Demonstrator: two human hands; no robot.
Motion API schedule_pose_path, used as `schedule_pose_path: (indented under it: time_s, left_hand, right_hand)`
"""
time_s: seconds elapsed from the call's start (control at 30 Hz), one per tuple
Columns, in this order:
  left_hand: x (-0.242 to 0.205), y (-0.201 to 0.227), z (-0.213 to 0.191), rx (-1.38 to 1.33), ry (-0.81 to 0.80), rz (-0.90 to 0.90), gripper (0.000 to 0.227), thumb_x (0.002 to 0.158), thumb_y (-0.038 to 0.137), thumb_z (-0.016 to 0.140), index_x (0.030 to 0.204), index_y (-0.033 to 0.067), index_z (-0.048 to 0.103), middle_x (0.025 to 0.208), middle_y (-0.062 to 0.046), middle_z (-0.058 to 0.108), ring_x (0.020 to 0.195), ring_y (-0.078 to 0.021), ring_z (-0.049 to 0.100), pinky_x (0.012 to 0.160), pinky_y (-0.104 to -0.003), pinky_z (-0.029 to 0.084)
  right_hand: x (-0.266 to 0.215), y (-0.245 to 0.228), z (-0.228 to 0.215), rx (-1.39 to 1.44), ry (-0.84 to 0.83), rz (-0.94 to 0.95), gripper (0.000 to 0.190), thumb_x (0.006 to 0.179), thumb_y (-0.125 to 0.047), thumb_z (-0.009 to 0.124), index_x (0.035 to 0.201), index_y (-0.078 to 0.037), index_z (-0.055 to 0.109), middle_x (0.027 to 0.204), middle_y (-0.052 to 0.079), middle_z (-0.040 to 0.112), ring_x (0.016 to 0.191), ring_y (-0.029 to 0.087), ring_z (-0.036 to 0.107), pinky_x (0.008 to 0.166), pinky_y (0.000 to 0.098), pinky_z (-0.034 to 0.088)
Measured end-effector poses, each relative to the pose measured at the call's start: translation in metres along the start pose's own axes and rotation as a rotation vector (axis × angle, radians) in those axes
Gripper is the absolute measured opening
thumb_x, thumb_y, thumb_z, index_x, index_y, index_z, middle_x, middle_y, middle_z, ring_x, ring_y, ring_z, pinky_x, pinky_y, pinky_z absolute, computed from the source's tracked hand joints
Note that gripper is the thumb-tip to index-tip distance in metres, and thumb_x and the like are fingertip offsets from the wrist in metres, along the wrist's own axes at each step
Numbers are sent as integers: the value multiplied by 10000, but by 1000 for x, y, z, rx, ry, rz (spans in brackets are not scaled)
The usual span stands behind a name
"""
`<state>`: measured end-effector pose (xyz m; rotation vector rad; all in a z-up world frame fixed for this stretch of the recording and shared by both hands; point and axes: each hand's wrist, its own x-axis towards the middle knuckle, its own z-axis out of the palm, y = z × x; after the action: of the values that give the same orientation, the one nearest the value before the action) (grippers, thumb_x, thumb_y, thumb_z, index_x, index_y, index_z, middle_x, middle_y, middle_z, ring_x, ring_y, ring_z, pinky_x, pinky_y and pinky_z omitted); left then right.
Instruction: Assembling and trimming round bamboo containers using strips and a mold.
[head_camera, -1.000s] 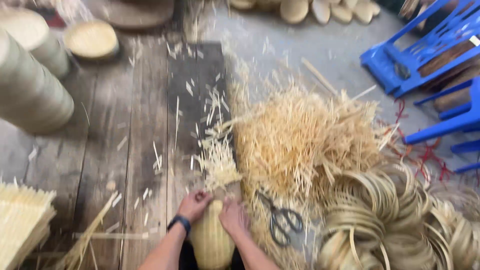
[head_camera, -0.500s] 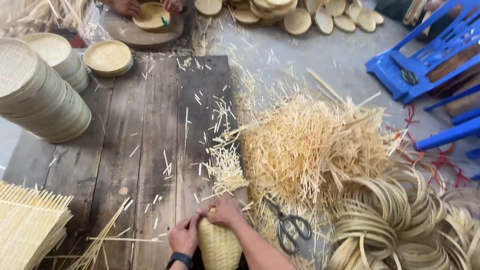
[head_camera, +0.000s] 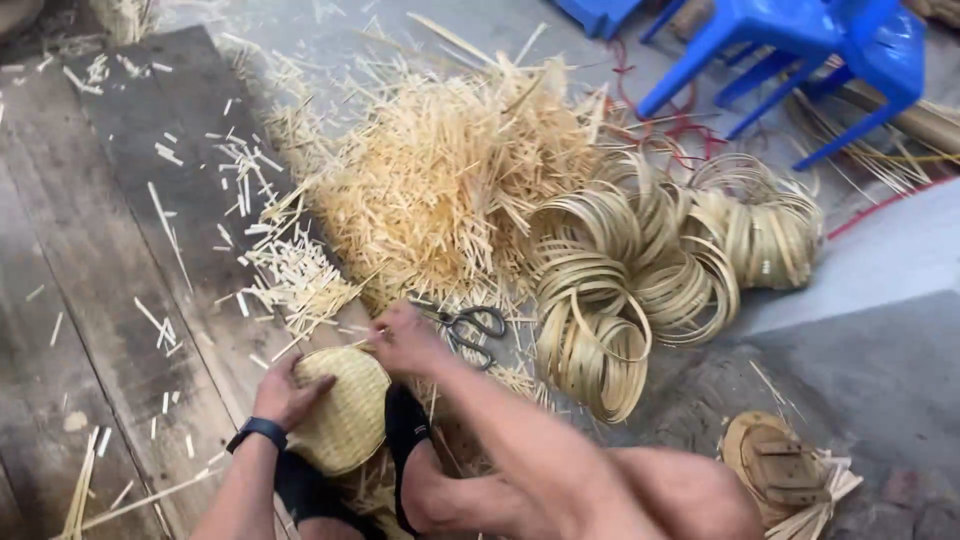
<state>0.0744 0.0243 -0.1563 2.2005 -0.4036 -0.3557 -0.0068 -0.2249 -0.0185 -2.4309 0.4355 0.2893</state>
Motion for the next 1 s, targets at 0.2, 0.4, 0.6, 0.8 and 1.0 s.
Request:
schedule_pose_path:
  time_s: [0.2, 0.4, 0.6, 0.8, 1.0]
  left_hand:
    - [-15, 122, -64, -6, -134, -48, 605, 592, 186, 910, 1155, 94, 710, 1062, -137, 764, 998, -318, 734, 901, -424, 576]
    - [-105, 115, -40, 459, -133, 260, 612, 552, 47, 818, 1121, 118, 605, 1185, -147, 598, 1135, -386, 529, 974, -493, 436]
    - [-143, 73, -4, 417, 65, 133, 485, 756, 63, 712, 1218, 77, 564, 1277, -180, 561, 1250, -387, 510, 1068, -487, 432]
    - [-68, 117, 35, 172, 338, -415, 1102, 719, 557, 889, 1498, 23, 322, 1462, -318, 379, 1353, -488, 358, 1098, -575, 272]
    - [-57, 124, 27, 253, 303, -523, 1156, 605, 494, 880, 1553, 141, 322, 1404, -260, 390, 1280, -446, 416, 1100, -532, 353]
  right_hand:
    - [-44, 31, -201, -545, -110, -66, 231, 888, -292, 636, 903, -86, 740, 903, 130, 712, 848, 309, 694, 794, 482, 561]
    - [-64, 113, -157, -319, -128, 95, 297, 914, -372, 655, 957, -97, 759, 936, 166, 761, 893, 345, 729, 825, 458, 566]
    - [-71, 201, -9, -127, -18, 133, 413, 852, -336, 722, 1154, -54, 696, 1136, 202, 711, 1074, 394, 668, 924, 474, 535]
    - [-35, 197, 19, -319, 13, 199, 744, 774, -302, 808, 1369, 9, 488, 1362, 256, 530, 1285, 418, 495, 1076, 502, 424]
    - [-27, 207, 3, -276, -231, 369, 636, 762, -213, 811, 1277, 59, 556, 1306, 292, 568, 1230, 414, 561, 1078, 477, 474]
